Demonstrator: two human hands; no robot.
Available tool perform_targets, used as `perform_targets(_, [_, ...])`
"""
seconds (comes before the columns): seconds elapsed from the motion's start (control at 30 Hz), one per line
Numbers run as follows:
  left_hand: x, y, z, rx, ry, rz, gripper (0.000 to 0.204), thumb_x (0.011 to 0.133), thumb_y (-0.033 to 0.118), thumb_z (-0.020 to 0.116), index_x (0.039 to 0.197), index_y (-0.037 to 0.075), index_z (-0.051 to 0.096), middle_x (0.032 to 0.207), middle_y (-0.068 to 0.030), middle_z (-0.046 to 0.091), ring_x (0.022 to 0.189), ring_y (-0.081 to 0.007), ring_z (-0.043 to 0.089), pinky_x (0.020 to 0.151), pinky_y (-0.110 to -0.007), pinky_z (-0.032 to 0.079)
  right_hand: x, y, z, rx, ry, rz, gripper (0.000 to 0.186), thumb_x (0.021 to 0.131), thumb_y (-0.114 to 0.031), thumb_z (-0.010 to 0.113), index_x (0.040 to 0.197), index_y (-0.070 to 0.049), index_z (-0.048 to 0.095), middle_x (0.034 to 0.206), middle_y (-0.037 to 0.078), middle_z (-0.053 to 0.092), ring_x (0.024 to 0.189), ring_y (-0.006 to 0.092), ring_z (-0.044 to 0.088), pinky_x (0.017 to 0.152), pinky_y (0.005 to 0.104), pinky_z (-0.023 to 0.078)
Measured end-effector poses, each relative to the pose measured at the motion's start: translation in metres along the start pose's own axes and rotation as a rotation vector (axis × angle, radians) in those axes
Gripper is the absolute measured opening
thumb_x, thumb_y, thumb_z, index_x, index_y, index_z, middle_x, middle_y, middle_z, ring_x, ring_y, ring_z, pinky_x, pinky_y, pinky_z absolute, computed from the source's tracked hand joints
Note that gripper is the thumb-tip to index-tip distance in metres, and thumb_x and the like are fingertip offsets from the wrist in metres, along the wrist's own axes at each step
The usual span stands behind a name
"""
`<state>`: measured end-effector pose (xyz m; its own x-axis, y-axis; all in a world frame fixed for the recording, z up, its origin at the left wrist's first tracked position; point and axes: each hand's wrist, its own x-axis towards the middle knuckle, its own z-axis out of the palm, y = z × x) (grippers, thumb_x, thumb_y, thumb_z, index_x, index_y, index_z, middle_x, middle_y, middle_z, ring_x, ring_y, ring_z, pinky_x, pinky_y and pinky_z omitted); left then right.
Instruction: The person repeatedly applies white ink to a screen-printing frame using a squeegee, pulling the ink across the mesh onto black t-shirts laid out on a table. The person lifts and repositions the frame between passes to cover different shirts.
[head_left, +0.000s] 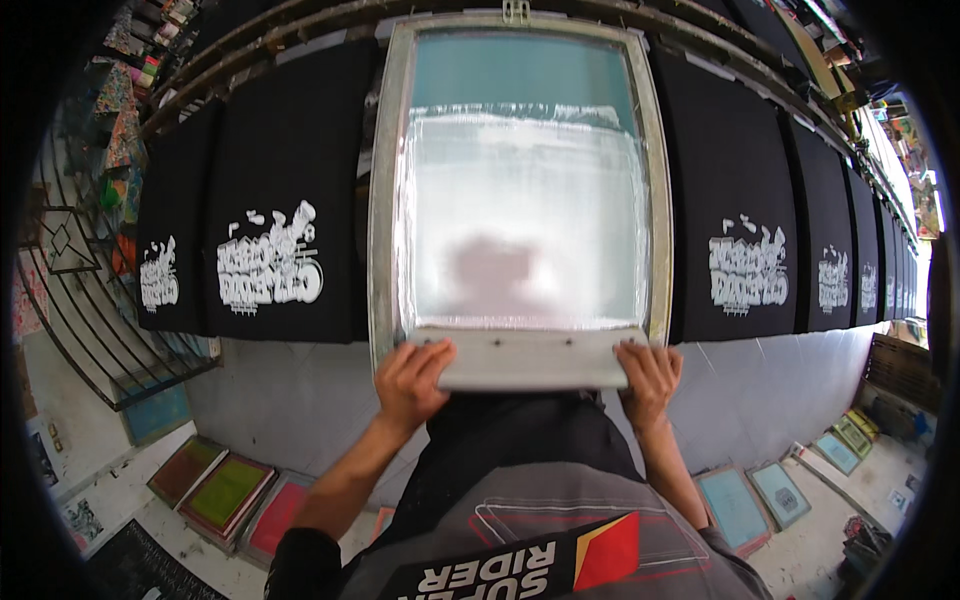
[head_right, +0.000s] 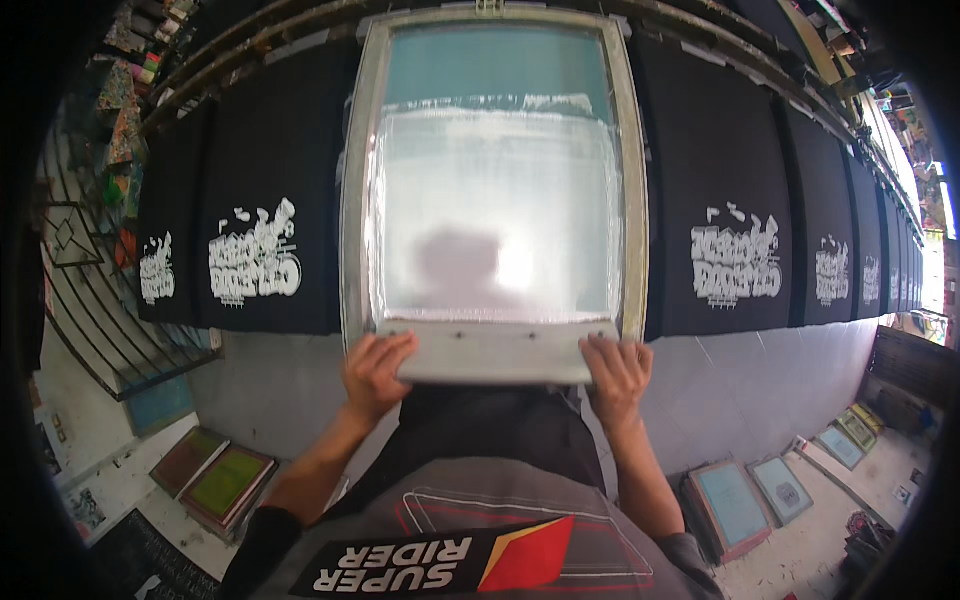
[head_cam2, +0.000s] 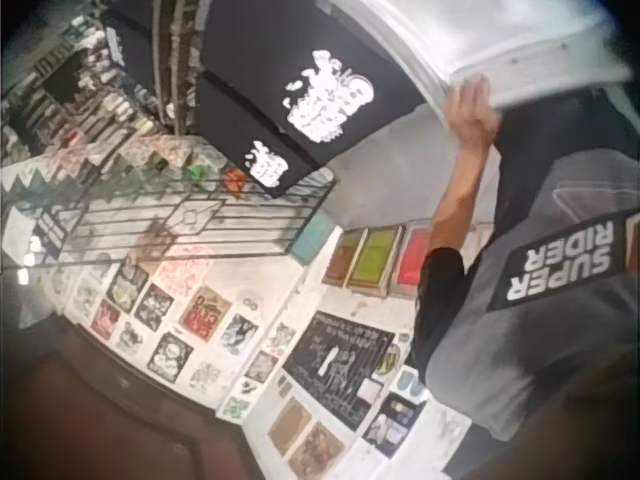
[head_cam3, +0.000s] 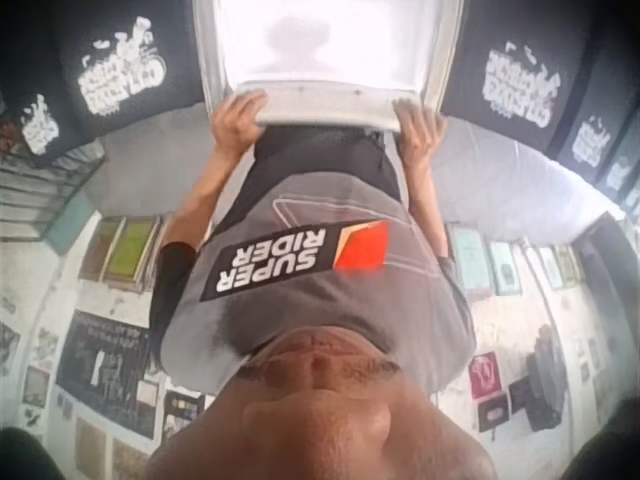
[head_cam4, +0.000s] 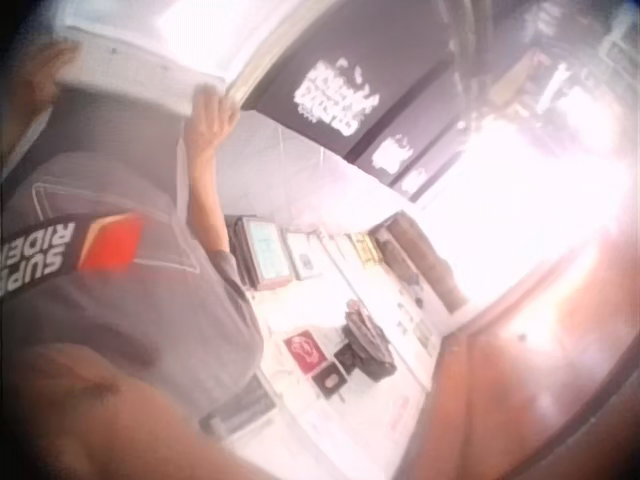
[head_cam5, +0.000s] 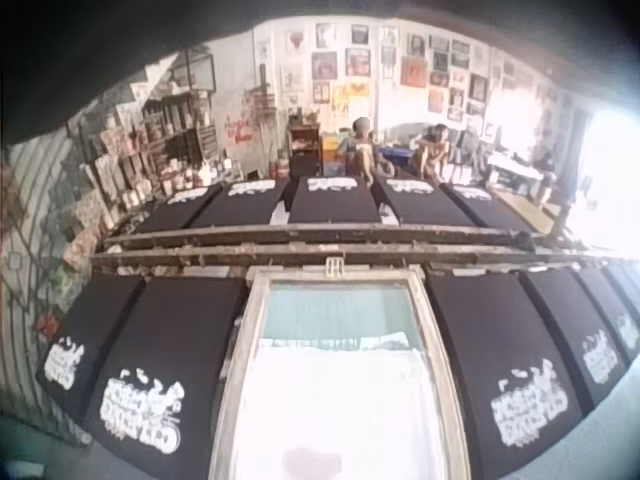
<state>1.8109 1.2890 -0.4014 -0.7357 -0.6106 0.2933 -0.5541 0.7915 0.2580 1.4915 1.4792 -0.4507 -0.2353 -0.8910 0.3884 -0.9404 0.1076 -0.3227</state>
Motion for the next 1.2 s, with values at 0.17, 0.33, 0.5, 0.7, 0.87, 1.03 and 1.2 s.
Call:
perform_targets(0.17, [-0.012,0.009,-0.019,-0.043,-0.040,-0.009,0.038,0.067,0.009,0.075,0.103,0.010,0.084,0.109,-0.0022,0.081,0.081,-0.0226,0.069,0.069,-0.037,0.056,-0.008,-0.009,-0.027,0.070,-0.142,0.028,0.031,0.080,-0.006,0.071,0.109,-0.008,0.079,0.112,0.005,0.077,0.099,0.0228,0.069,0.092,0.0434,0.047])
perform_targets(0.33, [-0.025,-0.007,0.022,0.073,0.139,0.054,0.017,0.088,0.013,0.077,0.103,0.011,0.085,0.112,0.0010,0.081,0.081,-0.0164,0.070,0.070,-0.032,0.055,-0.018,0.001,0.025,-0.059,0.081,-0.058,0.020,0.086,-0.006,0.069,0.101,-0.008,0.081,0.103,0.004,0.079,0.082,0.0199,0.069,0.078,0.0361,0.048])
perform_targets(0.5, [0.043,-0.044,0.036,0.090,0.094,0.084,0.034,0.073,0.015,0.077,0.107,0.010,0.083,0.120,-0.0001,0.080,0.084,-0.0203,0.070,0.071,-0.033,0.054,0.050,0.028,0.047,-0.046,0.067,-0.050,0.026,0.079,-0.001,0.069,0.103,-0.004,0.080,0.105,0.008,0.079,0.084,0.0234,0.069,0.080,0.0388,0.050])
perform_targets(0.7, [0.170,-0.106,0.049,0.076,0.141,0.101,0.038,0.072,0.031,0.088,0.106,0.015,0.083,0.104,-0.0072,0.082,0.092,-0.0309,0.076,0.079,-0.042,0.061,0.176,0.083,0.076,0.033,0.119,-0.092,0.037,0.062,-0.003,0.077,0.099,-0.010,0.074,0.100,0.008,0.072,0.089,0.0327,0.066,0.088,0.0468,0.050])
perform_targets(0.87, [0.265,-0.094,-0.013,0.039,-0.357,-0.092,0.044,0.071,0.051,0.094,0.087,0.012,0.084,0.082,-0.0166,0.078,0.080,-0.0379,0.077,0.074,-0.049,0.060,0.251,0.099,0.007,-0.034,-0.344,-0.063,0.034,0.076,-0.026,0.092,0.102,-0.008,0.080,0.099,0.011,0.078,0.097,0.0306,0.072,0.098,0.0433,0.047])
perform_targets(1.03, [0.107,-0.029,-0.035,-0.045,-0.196,-0.145,0.027,0.073,0.027,0.093,0.096,0.013,0.085,0.096,-0.0112,0.080,0.085,-0.0337,0.074,0.075,-0.046,0.059,0.114,0.045,-0.025,-0.091,-0.272,-0.144,0.034,0.071,-0.024,0.092,0.102,-0.015,0.079,0.098,0.005,0.074,0.098,0.0266,0.070,0.095,0.0488,0.047])
perform_targets(1.2, [-0.024,0.014,-0.026,-0.051,-0.072,-0.020,0.040,0.067,0.004,0.073,0.105,0.012,0.084,0.111,0.0014,0.080,0.089,-0.0221,0.070,0.075,-0.036,0.056,-0.006,-0.014,-0.033,0.116,-0.139,0.010,0.028,0.073,-0.002,0.077,0.100,-0.009,0.077,0.102,0.003,0.076,0.094,0.0218,0.070,0.088,0.0404,0.045])
